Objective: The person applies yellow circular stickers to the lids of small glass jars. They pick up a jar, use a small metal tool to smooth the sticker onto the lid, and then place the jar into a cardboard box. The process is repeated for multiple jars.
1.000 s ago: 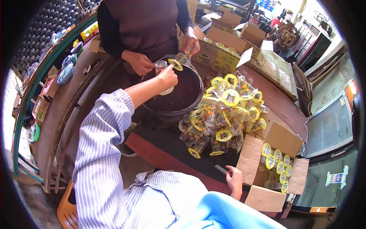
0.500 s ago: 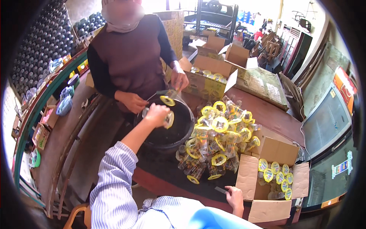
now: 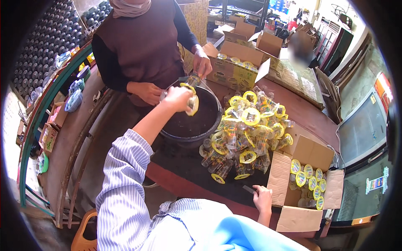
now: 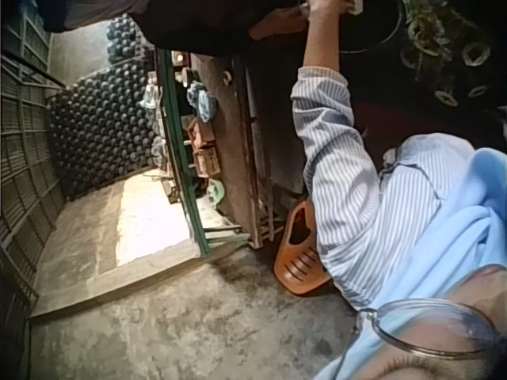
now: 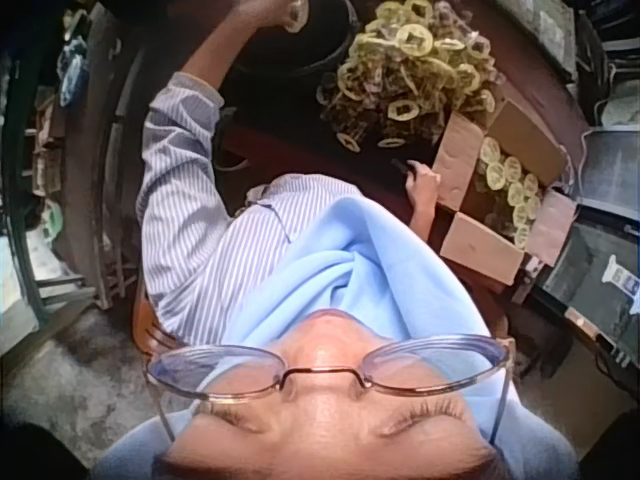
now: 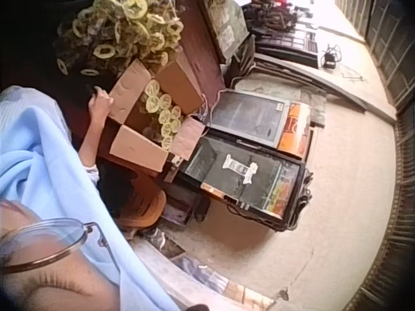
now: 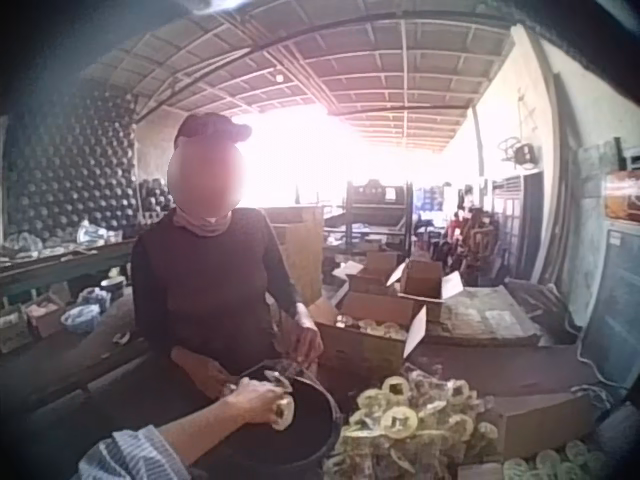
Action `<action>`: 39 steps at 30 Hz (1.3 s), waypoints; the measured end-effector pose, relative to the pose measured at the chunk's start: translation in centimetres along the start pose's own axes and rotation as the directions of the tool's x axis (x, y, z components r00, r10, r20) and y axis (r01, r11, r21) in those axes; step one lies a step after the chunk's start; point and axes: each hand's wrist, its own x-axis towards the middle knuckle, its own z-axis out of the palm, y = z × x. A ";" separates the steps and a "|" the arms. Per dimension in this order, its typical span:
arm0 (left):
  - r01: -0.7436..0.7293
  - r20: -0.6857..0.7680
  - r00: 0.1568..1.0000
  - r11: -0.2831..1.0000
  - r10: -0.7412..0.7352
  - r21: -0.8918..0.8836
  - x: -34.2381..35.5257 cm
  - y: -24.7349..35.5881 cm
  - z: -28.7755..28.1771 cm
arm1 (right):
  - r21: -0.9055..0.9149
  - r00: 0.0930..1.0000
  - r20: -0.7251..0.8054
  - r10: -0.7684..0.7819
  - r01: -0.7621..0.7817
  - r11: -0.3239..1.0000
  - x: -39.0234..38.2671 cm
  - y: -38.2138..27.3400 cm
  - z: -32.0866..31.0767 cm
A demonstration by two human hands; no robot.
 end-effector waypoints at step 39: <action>0.025 -0.153 0.987 0.984 -0.052 -0.179 -4.0 -0.9 5.6 | 0.066 0.800 -0.416 0.433 -0.448 0.891 -2.5 -0.9 6.6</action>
